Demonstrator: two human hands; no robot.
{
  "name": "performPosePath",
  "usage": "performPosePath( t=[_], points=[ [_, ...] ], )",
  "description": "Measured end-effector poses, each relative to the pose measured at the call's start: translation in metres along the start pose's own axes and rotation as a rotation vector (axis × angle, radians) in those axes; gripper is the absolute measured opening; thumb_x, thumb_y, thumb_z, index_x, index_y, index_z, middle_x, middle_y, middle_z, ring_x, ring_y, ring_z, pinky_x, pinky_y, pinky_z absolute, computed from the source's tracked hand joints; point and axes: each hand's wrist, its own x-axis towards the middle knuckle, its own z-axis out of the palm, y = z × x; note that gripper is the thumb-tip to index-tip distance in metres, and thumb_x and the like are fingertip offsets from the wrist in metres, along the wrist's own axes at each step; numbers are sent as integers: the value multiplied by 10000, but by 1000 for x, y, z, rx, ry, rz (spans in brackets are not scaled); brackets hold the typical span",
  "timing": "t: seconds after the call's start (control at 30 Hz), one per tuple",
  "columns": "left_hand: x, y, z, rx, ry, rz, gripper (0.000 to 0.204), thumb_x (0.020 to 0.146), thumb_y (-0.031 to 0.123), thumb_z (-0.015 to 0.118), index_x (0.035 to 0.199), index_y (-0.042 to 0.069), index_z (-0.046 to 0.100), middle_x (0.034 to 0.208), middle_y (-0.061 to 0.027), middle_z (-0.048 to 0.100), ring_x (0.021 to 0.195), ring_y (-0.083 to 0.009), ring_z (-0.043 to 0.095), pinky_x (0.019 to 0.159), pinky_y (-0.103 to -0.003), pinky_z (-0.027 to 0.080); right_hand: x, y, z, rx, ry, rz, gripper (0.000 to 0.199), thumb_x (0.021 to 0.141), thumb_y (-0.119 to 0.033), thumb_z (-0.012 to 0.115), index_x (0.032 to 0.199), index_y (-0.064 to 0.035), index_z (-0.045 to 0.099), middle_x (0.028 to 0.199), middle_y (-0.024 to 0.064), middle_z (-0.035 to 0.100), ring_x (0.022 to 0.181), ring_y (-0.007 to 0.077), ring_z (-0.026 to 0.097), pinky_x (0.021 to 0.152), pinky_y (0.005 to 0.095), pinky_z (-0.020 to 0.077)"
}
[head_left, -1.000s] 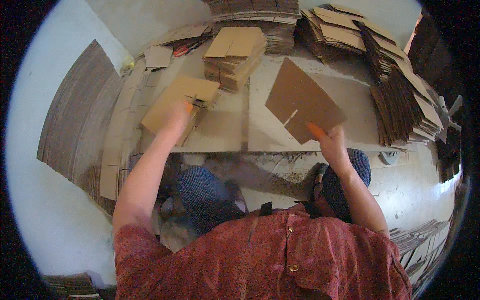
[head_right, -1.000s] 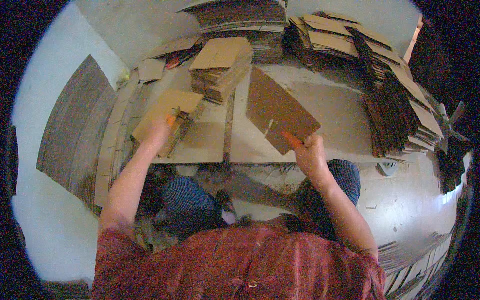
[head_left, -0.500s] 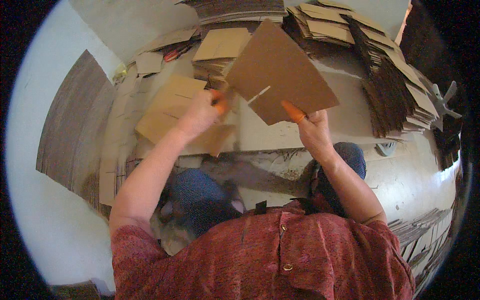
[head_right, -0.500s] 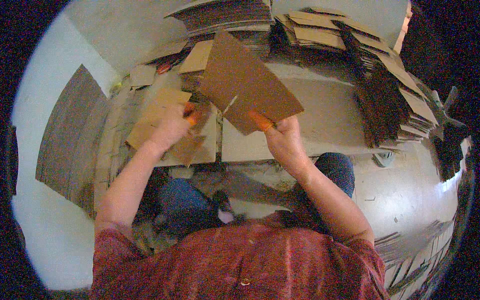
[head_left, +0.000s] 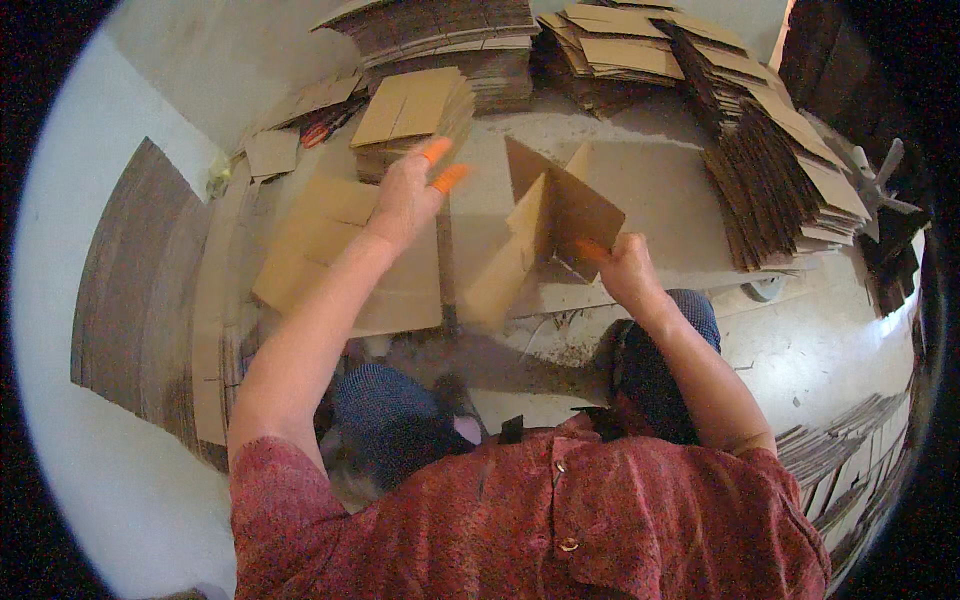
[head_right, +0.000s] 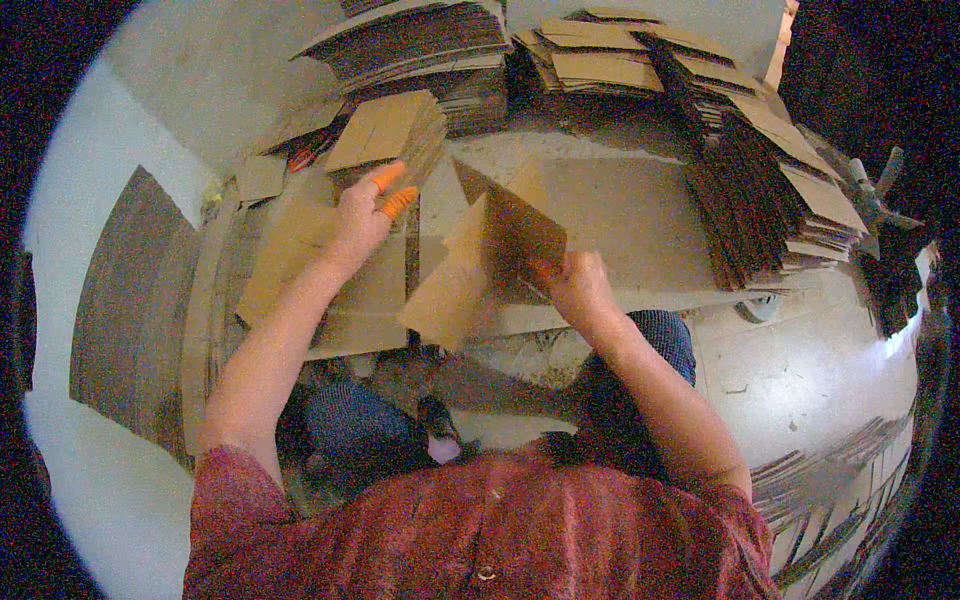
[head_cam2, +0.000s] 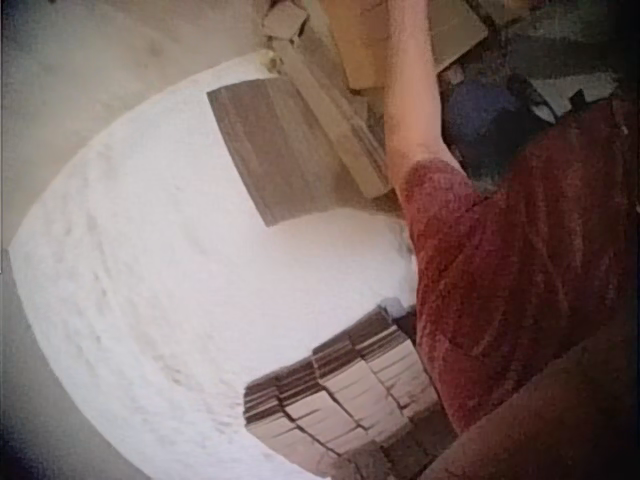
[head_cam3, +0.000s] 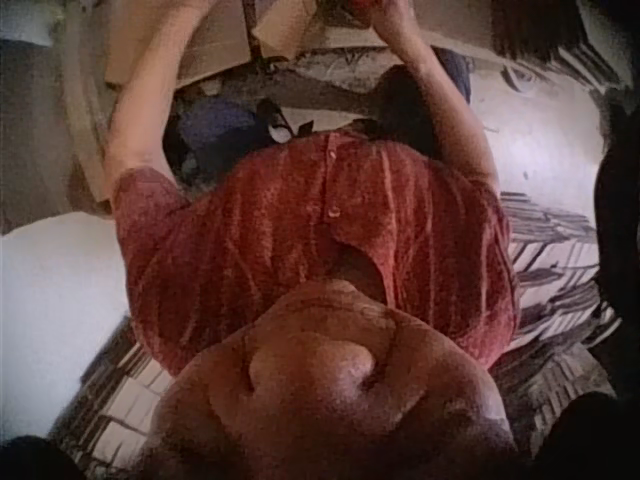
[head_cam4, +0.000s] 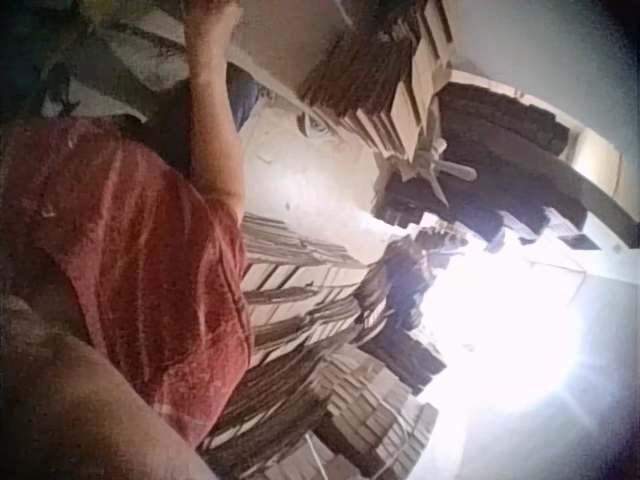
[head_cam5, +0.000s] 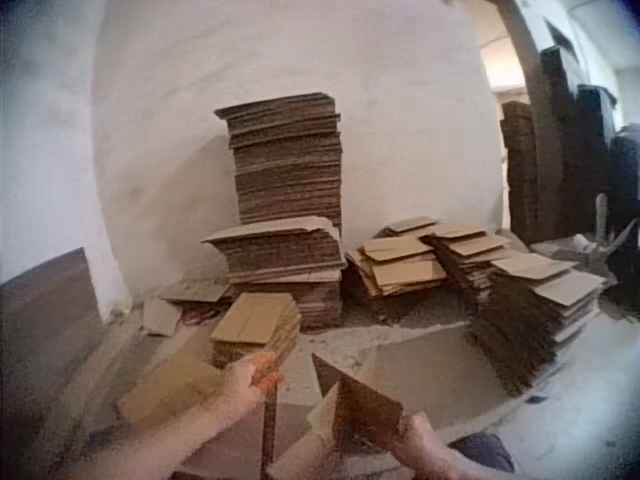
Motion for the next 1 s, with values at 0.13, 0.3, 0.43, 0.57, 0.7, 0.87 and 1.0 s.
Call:
performPosePath(
  t=[0.13, 0.3, 0.43, 0.57, 0.7, 0.87, 1.0],
  points=[
    [41, -48, 20, 515, 2, -6, 630, 782, 276, 640, 1292, 33, 361, 1309, -198, 372, 1191, -300, 393, 962, -386, 352, 16, 37, -5, 21, 121, -28, 320, 791, -204, 652, 656, 78, 581, 535, 205, 549, 454, 149, 442, 420, 365, 377],
    [92, -125, 46, -246, -233, -272, 498, 834, 208, 551, 1271, 24, 399, 1235, -126, 452, 1099, -230, 460, 915, -349, 392, 54, 81, 7, -221, -24, -74, 210, 842, -260, 508, 735, -115, 617, 601, 114, 579, 496, 252, 551, 418, 392, 409],
    [87, -130, 6, -72, -257, -200, 338, 815, 114, 560, 1121, -28, 534, 1120, -134, 563, 978, -218, 534, 805, -313, 423, 54, 39, -12, -100, 57, 29, 264, 839, -325, 545, 908, -76, 602, 751, 167, 615, 687, 375, 587, 598, 433, 477],
    [95, -54, -33, 217, -362, -264, 306, 818, 85, 553, 1098, -37, 552, 1018, -96, 601, 899, -173, 554, 773, -284, 432, 25, 9, -43, -97, 370, -55, 401, 808, -338, 604, 1046, -20, 554, 971, 200, 593, 853, 386, 574, 714, 426, 477],
    [86, -102, -12, -372, 208, -135, 293, 829, 73, 542, 1105, -23, 559, 940, -81, 634, 794, -192, 580, 706, -299, 445, 19, -24, -59, 65, 719, -347, 408, 774, -270, 668, 1047, 7, 545, 973, 208, 592, 870, 317, 597, 708, 375, 482],
    [67, -71, 3, -67, 47, -170, 301, 849, 106, 527, 1115, -32, 559, 1055, -102, 595, 890, -220, 547, 788, -329, 434, 17, -57, -65, 581, 299, -134, 248, 853, -202, 589, 908, 39, 585, 660, 110, 582, 647, 82, 471, 567, 275, 428],
    [66, -38, -21, 129, -245, -341, 342, 845, 118, 541, 1154, -27, 537, 1171, -110, 541, 965, -225, 533, 877, -344, 420, 5, -63, -56, 535, 245, -182, 255, 849, -218, 595, 886, 34, 592, 637, 24, 559, 602, 74, 470, 519, 253, 408]
  ],
)
